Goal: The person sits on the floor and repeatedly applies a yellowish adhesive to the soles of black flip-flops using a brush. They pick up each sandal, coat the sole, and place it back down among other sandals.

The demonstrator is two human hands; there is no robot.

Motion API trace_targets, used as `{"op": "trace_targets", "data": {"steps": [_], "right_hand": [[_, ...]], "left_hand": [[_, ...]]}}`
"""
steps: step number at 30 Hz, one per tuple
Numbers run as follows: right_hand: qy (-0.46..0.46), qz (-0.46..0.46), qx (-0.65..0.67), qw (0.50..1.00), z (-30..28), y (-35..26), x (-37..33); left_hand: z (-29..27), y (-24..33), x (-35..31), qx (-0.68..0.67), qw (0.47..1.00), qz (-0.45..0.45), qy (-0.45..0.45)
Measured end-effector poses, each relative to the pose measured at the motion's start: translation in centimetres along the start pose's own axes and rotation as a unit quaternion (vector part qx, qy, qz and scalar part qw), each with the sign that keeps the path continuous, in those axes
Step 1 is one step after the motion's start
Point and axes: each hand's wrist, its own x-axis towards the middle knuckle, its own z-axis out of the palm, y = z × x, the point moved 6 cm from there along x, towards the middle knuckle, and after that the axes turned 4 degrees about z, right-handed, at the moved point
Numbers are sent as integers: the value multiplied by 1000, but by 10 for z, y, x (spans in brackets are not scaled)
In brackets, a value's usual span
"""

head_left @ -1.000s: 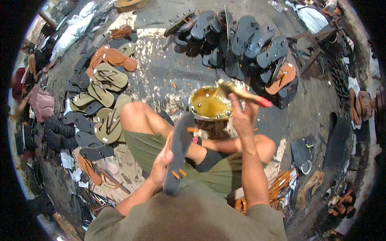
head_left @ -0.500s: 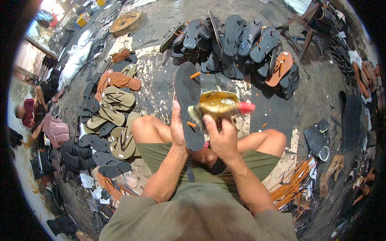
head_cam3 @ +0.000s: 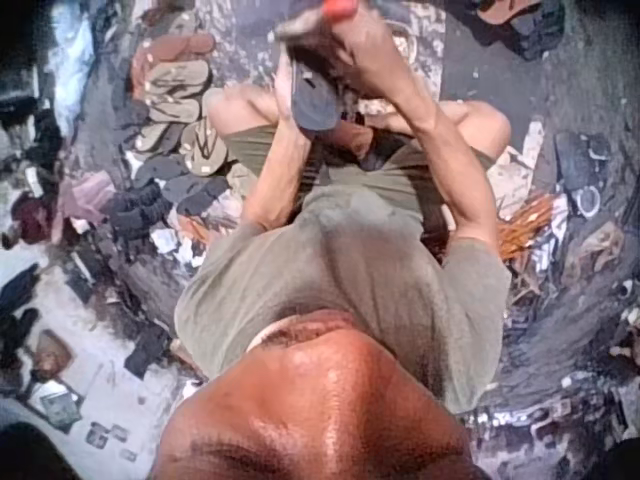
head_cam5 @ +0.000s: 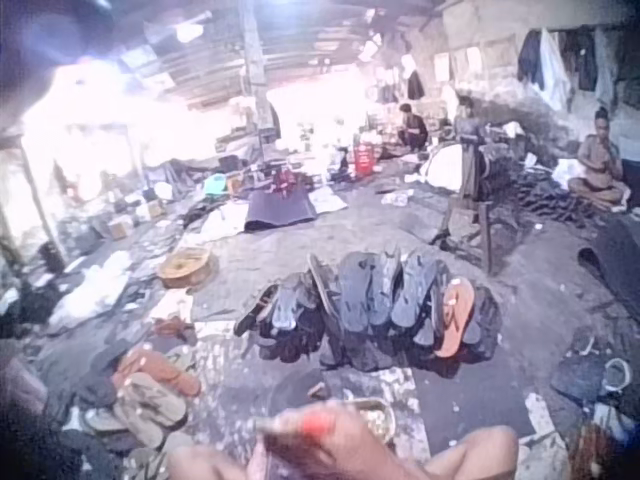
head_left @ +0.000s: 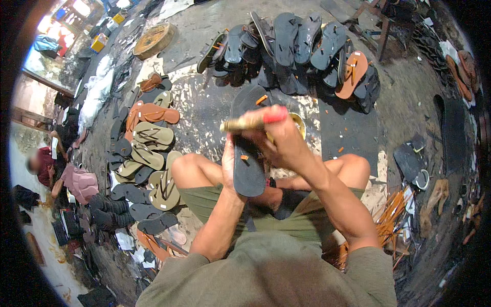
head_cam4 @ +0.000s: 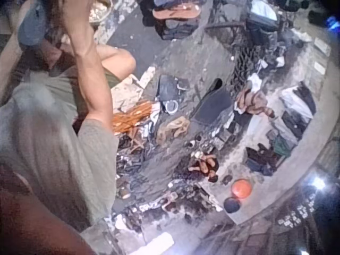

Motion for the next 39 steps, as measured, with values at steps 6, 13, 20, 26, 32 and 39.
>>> {"op": "trace_targets", "data": {"steps": [6, 13, 20, 26, 32, 39], "right_hand": [[-62, 75, 104, 990, -11, -49, -51], [165, 302, 234, 909, -102, -40, -55], [137, 517, -116, 837, -116, 9, -100], [287, 450, 116, 838, -109, 75, -138], [242, 430, 75, 866, -102, 71, -101], [-8, 431, -60, 900, -9, 140, -84]], "left_hand": [[-46, 37, 34, 234, 969, -36, 76], [34, 9, 261, 410, 910, 60, 33], [25, 109, 207, 614, 771, 167, 3], [0, 272, -20, 717, 570, 323, 239], [-23, 347, -162, 916, 141, 108, 360], [-1, 319, -196, 920, 82, 181, 338]]}}
